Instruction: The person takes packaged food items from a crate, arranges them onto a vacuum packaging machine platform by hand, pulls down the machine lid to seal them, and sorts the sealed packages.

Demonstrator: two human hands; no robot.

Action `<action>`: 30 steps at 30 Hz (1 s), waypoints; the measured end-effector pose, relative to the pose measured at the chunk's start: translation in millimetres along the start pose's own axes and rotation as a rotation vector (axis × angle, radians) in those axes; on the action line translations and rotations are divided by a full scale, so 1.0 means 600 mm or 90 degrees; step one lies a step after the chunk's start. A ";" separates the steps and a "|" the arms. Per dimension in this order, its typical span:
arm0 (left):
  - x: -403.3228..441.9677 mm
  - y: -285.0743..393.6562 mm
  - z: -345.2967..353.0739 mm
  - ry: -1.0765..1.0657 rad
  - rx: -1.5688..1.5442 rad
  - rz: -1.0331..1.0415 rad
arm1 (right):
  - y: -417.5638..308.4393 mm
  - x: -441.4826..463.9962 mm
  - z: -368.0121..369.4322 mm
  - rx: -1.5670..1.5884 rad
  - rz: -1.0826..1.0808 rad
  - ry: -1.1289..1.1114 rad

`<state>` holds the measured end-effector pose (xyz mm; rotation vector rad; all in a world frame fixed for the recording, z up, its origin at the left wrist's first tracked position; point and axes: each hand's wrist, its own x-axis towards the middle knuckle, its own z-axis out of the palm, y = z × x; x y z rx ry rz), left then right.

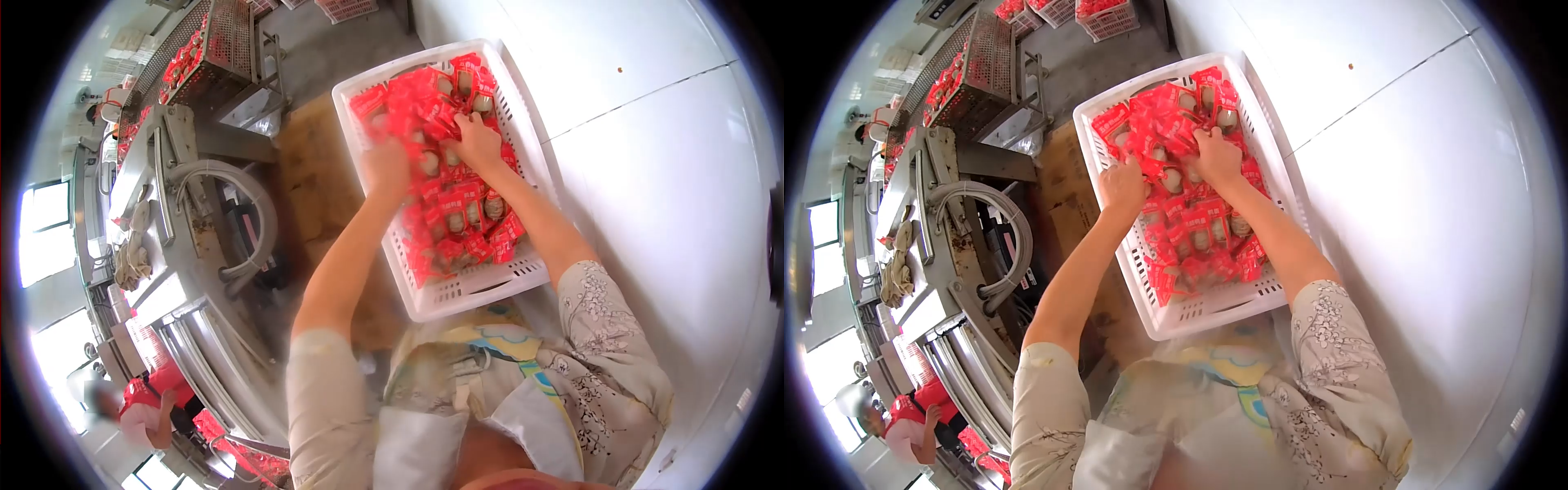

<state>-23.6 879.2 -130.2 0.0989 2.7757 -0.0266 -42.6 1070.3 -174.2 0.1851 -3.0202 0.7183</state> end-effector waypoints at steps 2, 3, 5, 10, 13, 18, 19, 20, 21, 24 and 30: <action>-0.015 -0.010 -0.002 0.106 0.000 0.063 | 0.011 -0.006 -0.003 0.024 -0.024 0.039; -0.019 -0.017 0.006 0.163 -0.001 0.100 | 0.009 -0.024 -0.006 0.032 -0.020 0.055; -0.017 -0.018 0.019 0.298 -0.081 0.133 | 0.001 -0.043 -0.026 0.046 -0.049 0.083; -0.003 0.008 0.018 0.136 -0.342 0.083 | 0.011 -0.027 -0.011 0.039 -0.186 0.133; -0.016 0.024 0.008 0.239 -0.435 0.094 | 0.006 0.017 -0.011 0.087 -0.143 -0.002; 0.011 0.033 0.020 0.276 -0.424 0.061 | -0.033 0.070 -0.037 0.041 -0.030 -0.115; 0.018 0.033 0.036 0.248 -0.420 0.054 | -0.030 0.068 -0.037 0.026 -0.057 -0.119; 0.023 0.032 0.063 0.238 -0.417 0.083 | -0.028 0.060 -0.036 0.013 -0.082 -0.124; 0.031 0.029 0.083 0.233 -0.412 0.114 | -0.007 0.045 -0.014 0.039 -0.134 -0.080; 0.019 0.036 0.084 0.250 -0.438 0.134 | 0.008 -0.012 0.004 0.095 -0.150 -0.004; 0.024 0.035 0.079 0.269 -0.493 0.095 | -0.023 0.029 -0.011 -0.015 -0.151 -0.086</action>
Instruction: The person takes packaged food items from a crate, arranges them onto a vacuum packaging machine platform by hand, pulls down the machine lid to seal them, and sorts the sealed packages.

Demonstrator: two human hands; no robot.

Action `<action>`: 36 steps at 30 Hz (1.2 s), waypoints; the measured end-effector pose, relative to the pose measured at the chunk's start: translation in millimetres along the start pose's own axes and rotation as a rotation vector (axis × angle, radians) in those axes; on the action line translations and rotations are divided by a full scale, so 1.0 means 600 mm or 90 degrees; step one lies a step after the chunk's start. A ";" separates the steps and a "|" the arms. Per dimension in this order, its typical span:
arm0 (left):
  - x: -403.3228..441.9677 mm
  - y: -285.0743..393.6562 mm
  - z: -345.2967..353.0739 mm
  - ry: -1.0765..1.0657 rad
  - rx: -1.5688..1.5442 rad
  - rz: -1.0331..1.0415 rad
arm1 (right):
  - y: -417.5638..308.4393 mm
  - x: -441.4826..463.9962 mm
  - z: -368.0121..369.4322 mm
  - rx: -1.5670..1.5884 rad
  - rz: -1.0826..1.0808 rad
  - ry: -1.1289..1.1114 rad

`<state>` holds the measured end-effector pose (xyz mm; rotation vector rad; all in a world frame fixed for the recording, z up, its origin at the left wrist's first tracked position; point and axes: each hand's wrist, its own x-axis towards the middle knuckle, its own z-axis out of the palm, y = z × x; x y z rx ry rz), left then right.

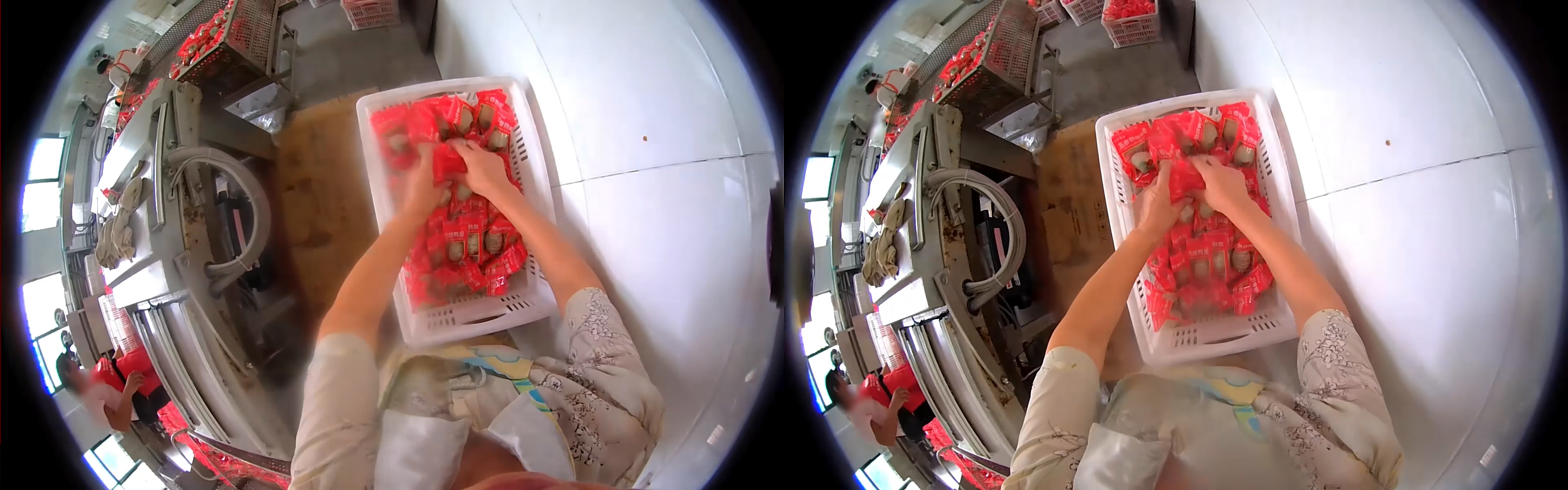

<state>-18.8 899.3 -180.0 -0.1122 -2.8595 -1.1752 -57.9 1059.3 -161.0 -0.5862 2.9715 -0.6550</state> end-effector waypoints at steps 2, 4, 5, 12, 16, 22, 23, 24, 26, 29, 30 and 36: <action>-0.001 -0.005 0.001 0.004 0.030 0.035 | 0.022 0.006 0.014 0.005 -0.077 0.024; -0.007 -0.012 0.003 0.029 0.047 0.122 | 0.023 -0.021 0.019 0.004 -0.136 0.079; -0.012 0.005 -0.009 0.050 0.025 0.145 | -0.001 -0.042 -0.011 0.024 -0.105 0.118; -0.036 0.096 -0.054 0.141 -0.063 0.202 | -0.041 -0.083 -0.093 -0.044 -0.100 0.216; -0.055 0.121 -0.113 0.214 -0.101 0.262 | -0.073 -0.084 -0.126 -0.035 -0.160 0.276; -0.141 0.103 -0.290 0.366 -0.088 0.229 | -0.316 -0.079 -0.187 -0.018 -0.246 0.259; -0.163 0.087 -0.321 0.397 -0.075 0.237 | -0.356 -0.078 -0.181 -0.012 -0.277 0.256; -0.191 0.067 -0.359 0.422 -0.053 0.214 | -0.403 -0.076 -0.170 -0.005 -0.304 0.256; -0.260 0.024 -0.438 0.466 -0.017 0.171 | -0.511 -0.078 -0.143 0.012 -0.400 0.254; -0.382 -0.063 -0.562 0.572 0.017 0.128 | -0.683 -0.081 -0.071 0.059 -0.493 0.214; -0.427 -0.098 -0.601 0.600 0.044 0.109 | -0.742 -0.083 -0.041 0.073 -0.530 0.197; -0.704 -0.289 -0.796 0.740 0.186 -0.060 | -1.113 -0.138 0.142 0.228 -0.707 0.034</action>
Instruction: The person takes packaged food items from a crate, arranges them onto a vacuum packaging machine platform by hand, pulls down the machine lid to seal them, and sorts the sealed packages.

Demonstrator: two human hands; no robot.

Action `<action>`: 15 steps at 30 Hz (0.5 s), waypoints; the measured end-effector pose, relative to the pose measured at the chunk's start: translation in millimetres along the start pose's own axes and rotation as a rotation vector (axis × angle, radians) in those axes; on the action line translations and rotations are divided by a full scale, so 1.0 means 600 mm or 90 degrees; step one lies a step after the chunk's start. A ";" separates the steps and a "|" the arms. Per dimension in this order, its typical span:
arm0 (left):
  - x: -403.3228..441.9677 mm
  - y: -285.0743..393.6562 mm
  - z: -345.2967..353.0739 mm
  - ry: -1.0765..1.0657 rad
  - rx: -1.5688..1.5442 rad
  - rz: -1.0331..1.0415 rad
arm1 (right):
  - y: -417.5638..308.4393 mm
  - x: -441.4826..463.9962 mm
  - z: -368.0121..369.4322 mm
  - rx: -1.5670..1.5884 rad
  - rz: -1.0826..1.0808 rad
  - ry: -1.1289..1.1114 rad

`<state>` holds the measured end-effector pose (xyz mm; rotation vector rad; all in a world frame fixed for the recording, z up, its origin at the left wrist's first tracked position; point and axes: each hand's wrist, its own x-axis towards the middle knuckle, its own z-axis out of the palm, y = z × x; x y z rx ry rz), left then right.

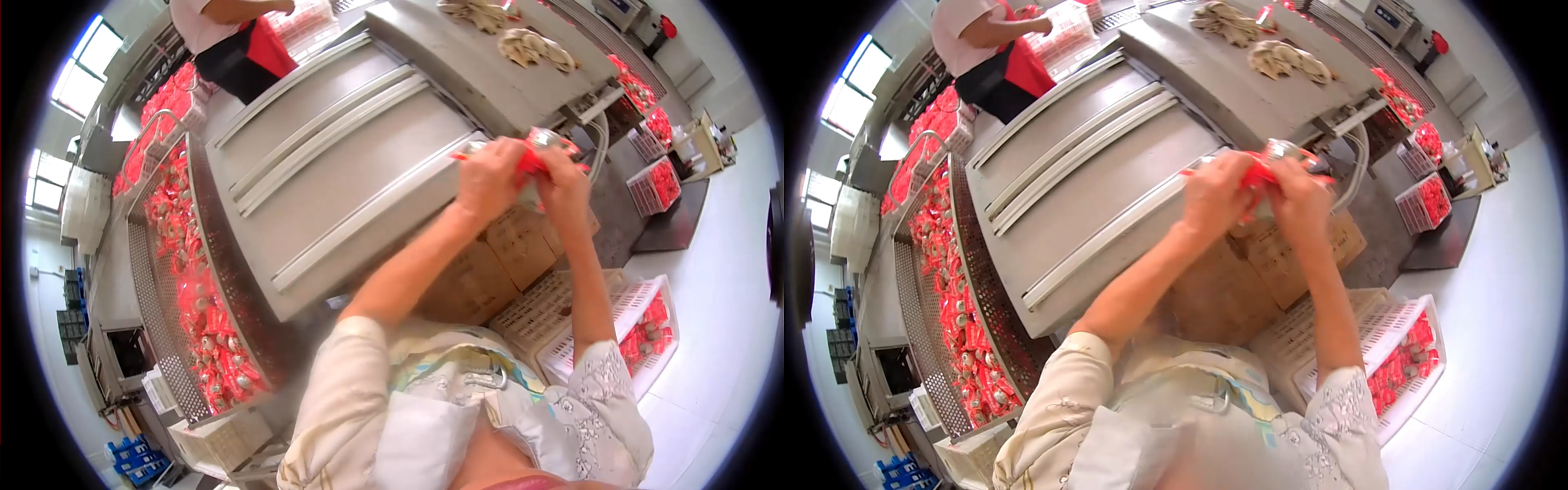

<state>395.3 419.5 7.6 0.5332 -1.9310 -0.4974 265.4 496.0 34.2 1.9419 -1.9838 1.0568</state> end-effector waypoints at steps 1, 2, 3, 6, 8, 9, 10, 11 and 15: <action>-0.001 -0.034 -0.040 0.010 0.040 -0.032 | -0.019 0.029 0.048 0.010 -0.019 -0.021; -0.003 -0.069 -0.075 0.020 0.080 -0.062 | -0.036 0.055 0.094 0.020 -0.038 -0.040; -0.009 -0.105 -0.103 0.033 0.109 -0.080 | -0.058 0.078 0.135 0.050 -0.052 -0.045; -0.025 -0.182 -0.165 0.078 0.149 -0.151 | -0.097 0.128 0.246 0.122 -0.115 -0.068; -0.030 -0.214 -0.185 0.091 0.169 -0.208 | -0.098 0.150 0.305 0.135 -0.153 -0.090; -0.033 -0.229 -0.190 0.086 0.185 -0.242 | -0.096 0.158 0.333 0.129 -0.167 -0.104; -0.037 -0.242 -0.193 0.080 0.203 -0.277 | -0.094 0.167 0.354 0.125 -0.179 -0.119; -0.039 -0.256 -0.192 0.065 0.216 -0.337 | -0.094 0.174 0.368 0.144 -0.169 -0.149; -0.048 -0.321 -0.166 0.066 0.226 -0.403 | -0.065 0.210 0.420 0.122 -0.142 -0.327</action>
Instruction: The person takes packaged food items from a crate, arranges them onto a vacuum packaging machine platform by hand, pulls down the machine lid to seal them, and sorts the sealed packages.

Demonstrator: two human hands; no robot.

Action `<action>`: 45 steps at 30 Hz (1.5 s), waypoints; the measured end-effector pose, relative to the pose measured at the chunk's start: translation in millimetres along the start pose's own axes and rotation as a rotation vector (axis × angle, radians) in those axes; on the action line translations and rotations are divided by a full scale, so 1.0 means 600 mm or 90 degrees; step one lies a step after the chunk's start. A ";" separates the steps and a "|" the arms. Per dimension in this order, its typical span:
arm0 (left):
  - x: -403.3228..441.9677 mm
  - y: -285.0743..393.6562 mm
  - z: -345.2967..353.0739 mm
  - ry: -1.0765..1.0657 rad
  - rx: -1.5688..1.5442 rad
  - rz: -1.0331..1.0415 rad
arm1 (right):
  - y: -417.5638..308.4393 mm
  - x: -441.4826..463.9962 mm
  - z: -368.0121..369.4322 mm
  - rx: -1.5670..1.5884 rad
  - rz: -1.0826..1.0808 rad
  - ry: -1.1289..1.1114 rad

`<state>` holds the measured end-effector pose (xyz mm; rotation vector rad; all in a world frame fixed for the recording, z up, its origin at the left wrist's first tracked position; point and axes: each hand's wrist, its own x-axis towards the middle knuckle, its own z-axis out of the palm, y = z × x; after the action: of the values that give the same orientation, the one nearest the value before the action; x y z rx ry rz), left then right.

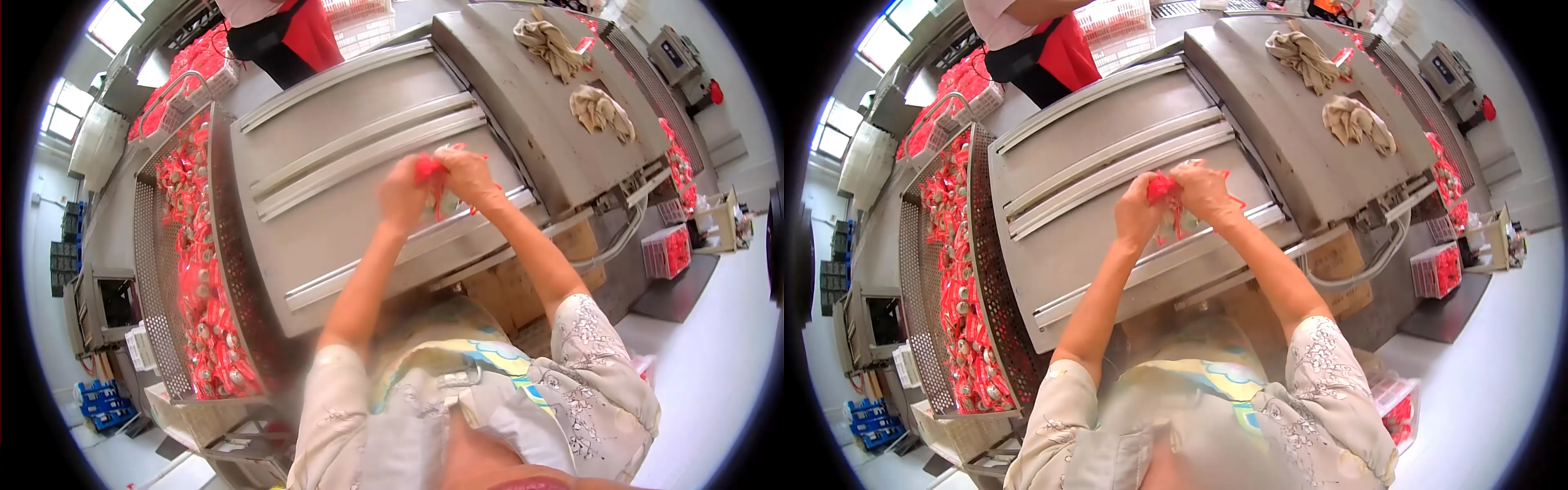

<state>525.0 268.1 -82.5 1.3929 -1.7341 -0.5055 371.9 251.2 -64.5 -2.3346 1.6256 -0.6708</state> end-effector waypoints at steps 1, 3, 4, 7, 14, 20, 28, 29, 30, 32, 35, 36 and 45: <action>0.009 -0.005 0.012 -0.005 -0.002 -0.020 | 0.018 0.015 0.006 0.000 -0.008 -0.012; 0.012 -0.018 0.036 -0.028 -0.004 -0.066 | 0.048 0.028 0.027 0.006 -0.013 -0.041; 0.013 -0.030 0.050 -0.025 0.006 -0.065 | 0.064 0.031 0.034 0.027 -0.004 -0.054; 0.026 -0.042 0.071 -0.007 0.054 -0.103 | 0.106 0.050 0.054 0.045 -0.022 -0.093; 0.033 -0.033 -0.001 -0.034 0.050 -0.115 | 0.101 0.032 -0.003 0.147 -0.037 -0.012; -0.011 -0.069 -0.038 0.025 -0.055 -0.165 | 0.164 0.015 0.023 0.375 0.048 0.131; -0.081 -0.139 -0.040 0.047 -0.106 -0.338 | 0.234 0.005 0.125 0.680 0.319 0.207; -0.083 -0.151 -0.035 0.046 -0.190 -0.369 | 0.229 0.003 0.133 0.664 0.312 0.190; -0.086 -0.160 -0.035 0.046 -0.275 -0.401 | 0.201 0.006 0.113 0.617 0.249 0.138; -0.092 -0.171 -0.048 0.028 -0.233 -0.402 | 0.176 0.000 0.099 0.321 0.246 0.187; -0.094 -0.167 -0.087 0.023 -0.280 -0.422 | 0.113 -0.003 0.047 0.110 0.174 0.333; -0.093 -0.165 -0.109 0.024 -0.307 -0.434 | 0.078 -0.006 0.038 0.182 0.150 0.267; -0.139 -0.264 -0.187 0.028 -0.349 -0.308 | -0.191 0.003 0.256 0.699 0.204 -0.112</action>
<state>712.7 318.7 -165.3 1.3853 -1.0877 -1.1095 541.4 279.0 -149.0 -1.2677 1.0626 -0.9230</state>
